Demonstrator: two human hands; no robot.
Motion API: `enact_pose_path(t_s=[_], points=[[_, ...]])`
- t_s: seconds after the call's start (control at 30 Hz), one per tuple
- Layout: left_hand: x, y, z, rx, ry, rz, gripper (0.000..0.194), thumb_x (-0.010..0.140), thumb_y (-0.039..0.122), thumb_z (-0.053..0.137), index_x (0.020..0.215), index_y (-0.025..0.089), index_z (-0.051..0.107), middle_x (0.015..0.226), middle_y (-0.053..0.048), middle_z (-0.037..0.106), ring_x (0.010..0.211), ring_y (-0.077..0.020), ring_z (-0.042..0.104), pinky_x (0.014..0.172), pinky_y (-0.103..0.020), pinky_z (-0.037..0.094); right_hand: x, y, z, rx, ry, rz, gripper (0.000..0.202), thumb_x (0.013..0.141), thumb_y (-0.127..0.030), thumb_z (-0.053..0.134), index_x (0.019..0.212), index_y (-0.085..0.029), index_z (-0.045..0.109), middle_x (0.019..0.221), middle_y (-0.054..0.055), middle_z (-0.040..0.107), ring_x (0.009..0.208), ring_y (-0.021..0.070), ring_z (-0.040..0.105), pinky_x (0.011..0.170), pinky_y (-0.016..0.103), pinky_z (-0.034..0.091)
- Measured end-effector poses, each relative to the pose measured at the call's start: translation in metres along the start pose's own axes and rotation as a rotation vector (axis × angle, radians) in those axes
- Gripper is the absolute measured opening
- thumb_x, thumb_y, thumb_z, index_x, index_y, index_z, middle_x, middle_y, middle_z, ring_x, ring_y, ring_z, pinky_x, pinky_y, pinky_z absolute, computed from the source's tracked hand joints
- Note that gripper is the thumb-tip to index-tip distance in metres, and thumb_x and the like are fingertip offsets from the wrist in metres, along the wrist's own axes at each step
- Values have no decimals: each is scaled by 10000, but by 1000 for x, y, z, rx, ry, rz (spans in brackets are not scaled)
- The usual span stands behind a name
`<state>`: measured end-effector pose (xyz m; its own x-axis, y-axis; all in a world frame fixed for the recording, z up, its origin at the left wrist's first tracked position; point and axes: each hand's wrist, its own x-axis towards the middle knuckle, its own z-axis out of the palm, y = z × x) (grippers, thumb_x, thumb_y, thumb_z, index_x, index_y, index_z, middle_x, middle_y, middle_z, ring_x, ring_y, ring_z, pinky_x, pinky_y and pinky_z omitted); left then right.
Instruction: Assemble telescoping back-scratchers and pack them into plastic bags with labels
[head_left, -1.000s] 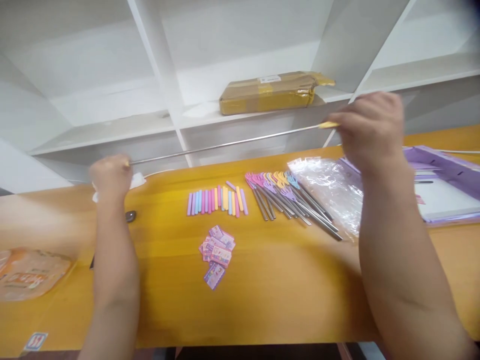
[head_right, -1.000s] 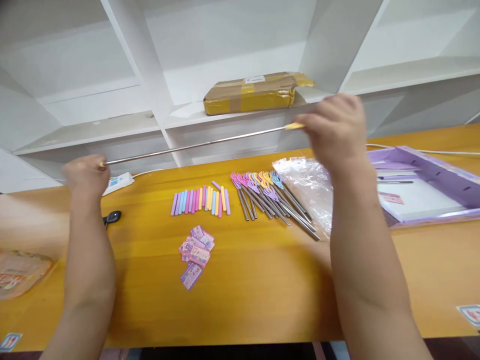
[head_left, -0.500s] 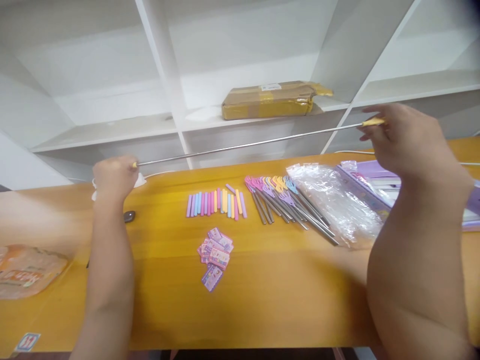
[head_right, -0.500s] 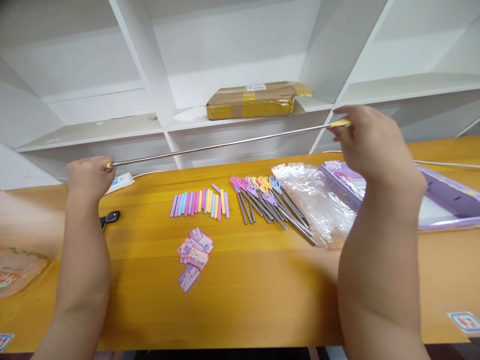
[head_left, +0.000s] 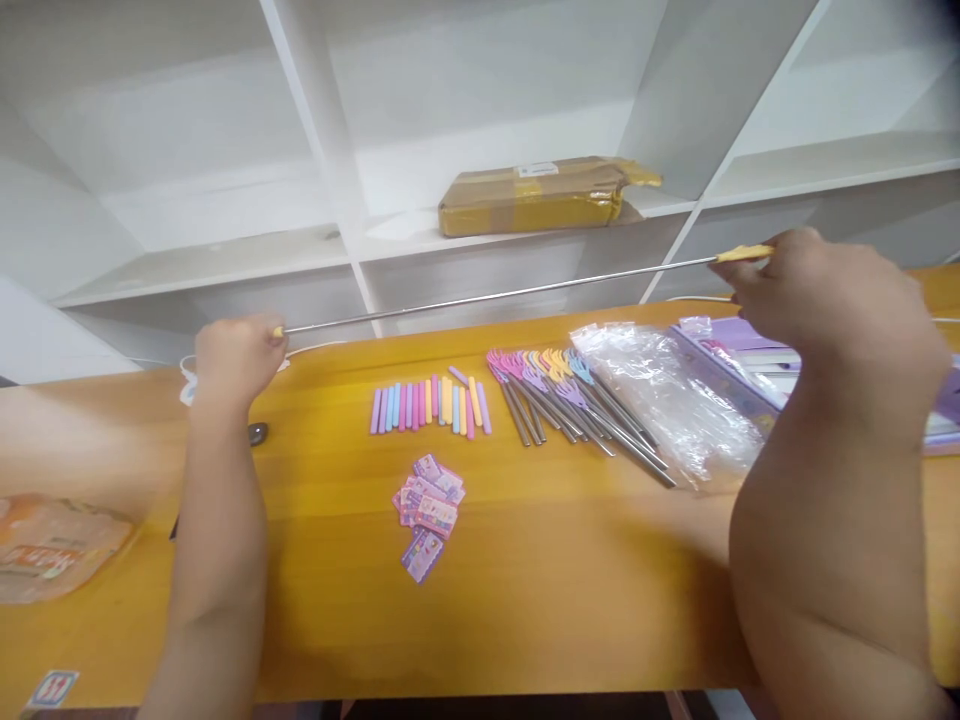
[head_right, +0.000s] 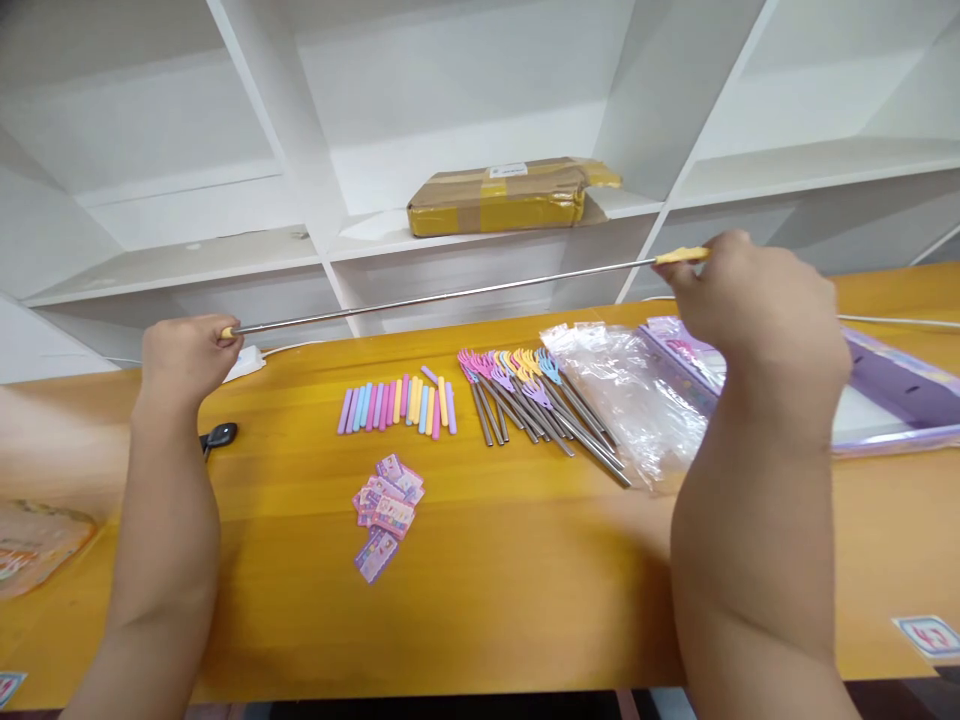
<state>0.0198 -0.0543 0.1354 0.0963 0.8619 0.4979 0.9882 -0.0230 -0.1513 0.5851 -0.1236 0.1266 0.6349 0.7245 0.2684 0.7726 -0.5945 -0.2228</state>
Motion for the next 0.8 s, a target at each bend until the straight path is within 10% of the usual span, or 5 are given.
enact_pose_path(t_s=[0.23, 0.5, 0.8], points=[[1, 2, 0, 63, -56, -2, 190, 928, 230, 538, 748, 221, 600, 697, -3, 530, 689, -196, 342, 673, -306, 220, 4, 9, 10, -143, 140, -65, 433, 1063, -454, 507, 1205, -191, 821, 978, 241, 729, 794, 282, 568, 678, 417, 336], [2, -8, 5, 27, 19, 7, 223, 915, 149, 529, 705, 212, 490, 699, 3, 441, 720, -183, 303, 666, -302, 202, 0, 3, 7, -148, 117, -136, 270, 968, -158, 610, 1156, -222, 794, 929, 182, 727, 774, 249, 518, 711, 402, 341], [-6, 7, -18, 39, 57, -13, 285, 907, 124, 520, 677, 212, 377, 679, 3, 302, 700, -180, 265, 643, -327, 177, -5, -21, 8, -133, 184, -211, 453, 1131, -335, 436, 1398, -78, 696, 1092, 318, 742, 895, 284, 633, 726, 424, 261]])
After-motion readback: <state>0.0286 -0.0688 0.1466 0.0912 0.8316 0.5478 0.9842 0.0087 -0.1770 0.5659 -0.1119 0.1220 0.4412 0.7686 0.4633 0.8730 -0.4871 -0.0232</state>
